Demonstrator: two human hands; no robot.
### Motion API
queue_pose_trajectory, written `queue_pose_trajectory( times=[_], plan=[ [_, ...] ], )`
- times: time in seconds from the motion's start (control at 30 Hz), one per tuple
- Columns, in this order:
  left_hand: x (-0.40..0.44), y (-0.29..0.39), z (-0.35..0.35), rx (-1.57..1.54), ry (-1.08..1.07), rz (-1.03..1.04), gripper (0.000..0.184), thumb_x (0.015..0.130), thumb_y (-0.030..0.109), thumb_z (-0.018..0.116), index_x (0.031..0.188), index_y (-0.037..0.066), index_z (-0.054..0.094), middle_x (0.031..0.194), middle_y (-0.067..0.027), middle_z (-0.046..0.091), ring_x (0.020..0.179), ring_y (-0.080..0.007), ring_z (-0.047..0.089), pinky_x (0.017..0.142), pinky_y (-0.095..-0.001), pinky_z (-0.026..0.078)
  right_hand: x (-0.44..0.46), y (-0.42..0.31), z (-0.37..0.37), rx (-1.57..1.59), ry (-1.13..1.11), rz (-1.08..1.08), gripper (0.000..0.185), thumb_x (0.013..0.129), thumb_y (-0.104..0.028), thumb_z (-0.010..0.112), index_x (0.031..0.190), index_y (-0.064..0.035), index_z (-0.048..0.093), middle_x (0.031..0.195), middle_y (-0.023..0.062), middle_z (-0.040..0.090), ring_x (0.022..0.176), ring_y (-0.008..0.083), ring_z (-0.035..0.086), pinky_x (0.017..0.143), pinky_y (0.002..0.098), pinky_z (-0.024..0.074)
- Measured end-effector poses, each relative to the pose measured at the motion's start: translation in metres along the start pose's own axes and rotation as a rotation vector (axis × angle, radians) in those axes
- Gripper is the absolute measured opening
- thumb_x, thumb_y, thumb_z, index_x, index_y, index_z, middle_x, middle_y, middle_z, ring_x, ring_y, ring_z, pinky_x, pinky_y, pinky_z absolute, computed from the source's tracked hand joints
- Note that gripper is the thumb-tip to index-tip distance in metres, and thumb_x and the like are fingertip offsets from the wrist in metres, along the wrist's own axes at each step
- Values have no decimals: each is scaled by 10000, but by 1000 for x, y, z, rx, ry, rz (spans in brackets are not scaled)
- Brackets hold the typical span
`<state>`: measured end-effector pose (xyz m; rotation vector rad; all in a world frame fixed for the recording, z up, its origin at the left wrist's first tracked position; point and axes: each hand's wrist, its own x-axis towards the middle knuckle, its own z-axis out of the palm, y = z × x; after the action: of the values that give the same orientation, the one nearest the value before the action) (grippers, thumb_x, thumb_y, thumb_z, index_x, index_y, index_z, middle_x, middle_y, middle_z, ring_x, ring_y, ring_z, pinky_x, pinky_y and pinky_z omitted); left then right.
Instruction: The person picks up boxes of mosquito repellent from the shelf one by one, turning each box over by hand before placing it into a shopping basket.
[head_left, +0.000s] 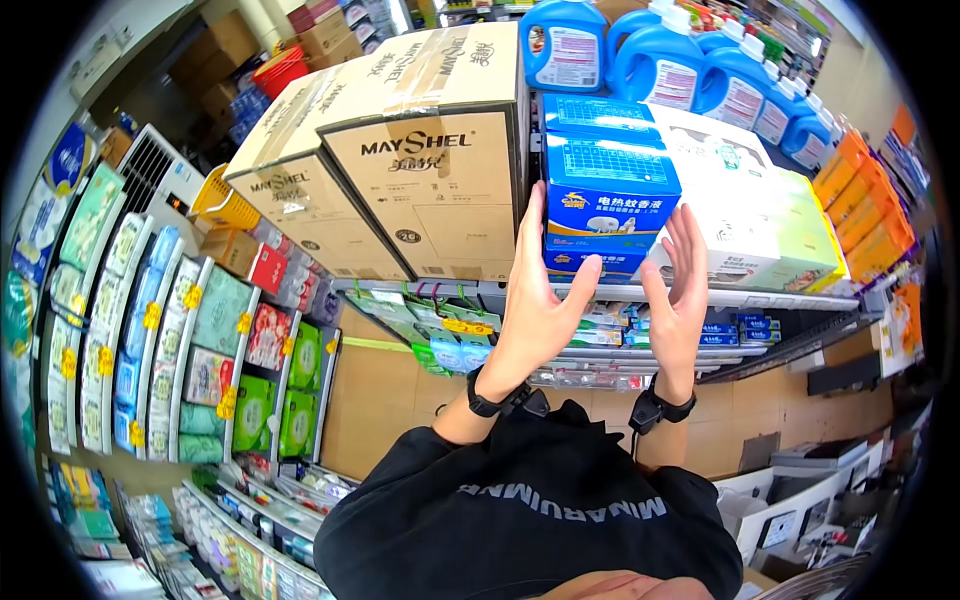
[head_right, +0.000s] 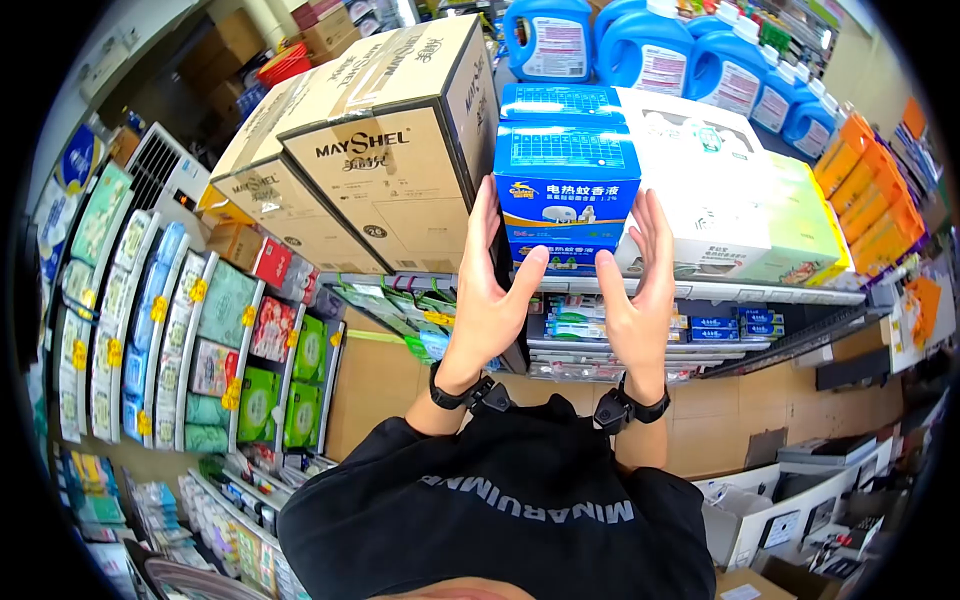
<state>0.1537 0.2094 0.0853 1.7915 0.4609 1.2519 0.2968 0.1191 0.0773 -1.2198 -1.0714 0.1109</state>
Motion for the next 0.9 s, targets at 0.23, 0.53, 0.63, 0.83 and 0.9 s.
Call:
queue_pose_trajectory(
  times=[0.23,0.53,0.63,0.83,0.9],
  plan=[
    [-7,1,19,-49,90,-35,813,940,126,654,1566,-66,171,1527,-247,392,1426,-301,392,1189,-417,289,3,9,-8,14,-111,9,679,909,-32,640,1516,51,348,1506,225,454,1374,296,465,1150,446,347],
    [-53,21,22,116,245,66,794,914,172,678,1542,-53,246,1542,-209,364,1434,-308,368,1176,-459,288,-20,-4,-25,163,-220,-46,715,888,-16,621,1517,97,300,1533,231,388,1397,309,420,1169,429,302],
    [-75,27,15,185,338,98,752,862,60,667,1518,-54,317,1572,-255,326,1449,-354,358,1188,-440,279,-32,-4,-25,206,-289,-30,744,888,-58,640,1516,115,281,1534,241,373,1405,323,401,1172,446,293],
    [-121,27,-17,307,471,94,605,898,87,666,1438,-49,428,1518,-255,404,1406,-342,418,1141,-447,345,-55,0,-6,267,-450,-49,756,884,-84,651,1509,125,280,1518,251,385,1397,332,403,1164,450,305],
    [-136,31,-28,384,513,78,496,915,33,648,1375,-38,479,1486,-263,426,1372,-320,460,1106,-433,396,-62,-1,7,293,-500,-52,756,886,-90,652,1507,127,281,1516,251,387,1393,333,406,1162,452,309]
  ],
)
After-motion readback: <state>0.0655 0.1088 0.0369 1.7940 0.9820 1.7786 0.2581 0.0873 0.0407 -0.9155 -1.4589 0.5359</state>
